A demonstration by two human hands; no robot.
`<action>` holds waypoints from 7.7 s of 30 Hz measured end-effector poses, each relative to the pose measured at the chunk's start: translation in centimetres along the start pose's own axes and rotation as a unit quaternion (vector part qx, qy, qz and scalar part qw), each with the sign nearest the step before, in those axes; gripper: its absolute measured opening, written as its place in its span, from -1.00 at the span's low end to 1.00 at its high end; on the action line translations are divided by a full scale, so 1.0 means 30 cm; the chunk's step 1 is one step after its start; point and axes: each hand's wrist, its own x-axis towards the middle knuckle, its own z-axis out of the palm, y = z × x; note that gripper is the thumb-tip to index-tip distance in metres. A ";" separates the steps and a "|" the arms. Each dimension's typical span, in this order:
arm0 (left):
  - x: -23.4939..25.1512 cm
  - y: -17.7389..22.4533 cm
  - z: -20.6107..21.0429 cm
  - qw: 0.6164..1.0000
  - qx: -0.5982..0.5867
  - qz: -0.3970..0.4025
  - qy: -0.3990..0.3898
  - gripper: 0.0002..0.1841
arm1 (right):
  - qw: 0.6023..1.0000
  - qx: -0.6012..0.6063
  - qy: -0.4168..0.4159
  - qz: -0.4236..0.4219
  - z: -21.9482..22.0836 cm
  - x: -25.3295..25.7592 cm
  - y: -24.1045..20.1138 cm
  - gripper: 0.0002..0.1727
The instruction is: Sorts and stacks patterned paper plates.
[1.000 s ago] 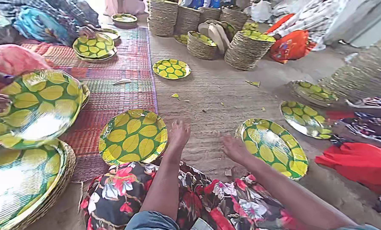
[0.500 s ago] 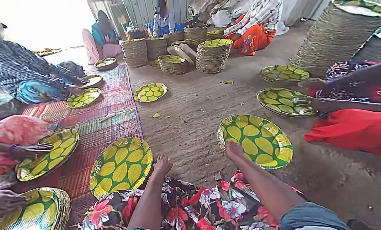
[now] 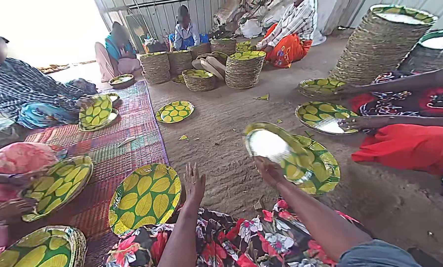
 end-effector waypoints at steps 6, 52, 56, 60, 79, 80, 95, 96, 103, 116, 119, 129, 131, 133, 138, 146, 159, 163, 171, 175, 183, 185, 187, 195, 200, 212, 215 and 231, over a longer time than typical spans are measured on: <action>-0.022 0.041 0.066 0.995 0.041 0.081 -0.047 -0.42 | 0.940 -0.005 -0.249 -0.232 0.157 -0.038 -0.092 -0.51; -0.066 0.043 0.134 0.910 0.149 -0.064 -0.383 0.10 | 0.954 -0.020 -0.176 0.241 0.072 0.041 0.071 -0.56; -0.060 0.033 0.140 0.915 0.137 -0.057 -0.375 0.06 | 0.975 -0.011 -0.071 0.209 0.055 0.037 0.111 -0.48; -0.061 0.017 0.114 0.972 0.025 -0.071 -0.221 -0.12 | 0.997 0.001 0.040 0.062 0.032 0.014 0.064 -0.57; -0.016 -0.076 0.078 0.903 -0.236 -0.336 -0.125 -0.46 | 0.971 0.034 -0.161 0.171 0.168 0.005 0.015 -0.18; -0.007 -0.054 0.043 0.914 -0.221 -0.318 -0.124 -0.46 | 0.970 0.055 -0.148 0.182 0.160 0.009 0.021 -0.19; -0.078 -0.553 -0.770 0.951 -0.150 -0.220 0.157 -0.33 | 0.940 0.340 -0.022 0.031 0.102 0.217 -0.787 -0.28; -0.131 -0.639 -0.732 0.954 -0.093 -0.256 0.127 -0.15 | 0.957 0.274 -0.088 0.027 0.170 0.208 -0.845 -0.24; -0.393 -0.895 -0.385 0.914 0.001 -0.403 -0.047 -0.05 | 0.950 0.112 -0.284 0.068 0.499 0.107 -1.019 -0.23; -0.589 -1.001 -0.561 0.906 -0.017 -0.407 -0.117 -0.34 | 0.926 0.190 -0.323 -0.051 0.463 0.027 -1.062 -0.21; -0.625 -0.964 -0.578 0.886 0.005 -0.423 -0.191 -0.32 | 0.928 0.191 -0.314 -0.066 0.420 0.051 -0.960 -0.34; -0.321 -0.381 -0.813 0.972 0.065 -0.190 -0.125 -0.36 | 0.965 -0.071 -0.253 -0.019 -0.038 0.076 -0.244 -0.47; -0.226 -0.184 -0.825 0.983 0.073 -0.099 -0.133 -0.37 | 0.958 -0.123 -0.257 0.040 -0.072 0.060 -0.085 -0.45; -0.145 0.007 -0.794 0.986 0.070 -0.029 -0.151 -0.38 | 0.955 -0.135 -0.242 0.101 -0.050 0.039 0.056 -0.45; -0.028 0.296 -0.505 0.965 0.015 0.087 -0.248 -0.41 | 0.944 -0.051 -0.262 0.193 0.053 -0.007 0.180 -0.24; -0.101 0.055 0.086 0.907 0.086 0.011 -0.413 -0.48 | 0.941 -0.090 -0.271 0.183 0.051 0.005 0.079 -0.63; -0.090 0.074 0.128 0.973 0.069 0.077 -0.207 -0.34 | 0.997 -0.019 -0.059 0.036 0.018 0.003 0.060 -0.57; -0.048 0.072 0.147 0.976 0.032 0.194 0.097 -0.38 | 0.966 0.015 -0.112 -0.232 0.108 -0.029 0.011 -0.56; -0.115 0.025 0.188 0.917 0.148 0.023 -0.369 -0.24 | 0.977 -0.064 -0.197 -0.056 0.138 -0.002 0.071 -0.52; -0.094 0.042 0.171 0.914 0.143 0.018 -0.379 -0.19 | 0.969 -0.031 -0.171 0.177 0.102 0.010 0.109 -0.29; -0.124 0.078 0.156 0.921 0.119 -0.010 -0.370 -0.17 | 0.957 -0.055 -0.205 0.197 0.101 0.014 0.095 -0.55; -0.114 0.085 0.166 0.918 0.135 -0.008 -0.373 -0.17 | 0.962 -0.054 -0.190 0.187 0.111 0.029 0.127 -0.49; -0.109 0.090 0.169 0.916 0.144 -0.002 -0.374 -0.19 | 0.963 -0.060 -0.192 0.181 0.114 0.031 0.138 -0.45; -0.096 0.096 0.161 0.913 0.163 0.023 -0.373 -0.28 | 0.960 -0.068 -0.191 0.195 0.064 0.018 0.090 -0.55; -0.099 0.080 0.145 0.934 0.123 0.030 -0.333 -0.28 | 0.988 -0.050 -0.044 0.140 0.039 0.004 0.104 -0.54; -0.100 0.018 0.166 0.937 0.154 0.013 -0.314 -0.27 | 0.910 -0.054 -0.332 -0.243 0.210 -0.022 -0.024 -0.50; -0.086 0.054 0.163 0.926 0.169 -0.005 -0.338 -0.30 | 0.971 -0.003 -0.209 -0.118 0.151 0.010 0.034 -0.52; -0.074 0.018 0.104 0.978 0.014 -0.114 -0.175 -0.34 | 0.990 0.016 0.052 0.128 0.055 0.019 0.128 -0.55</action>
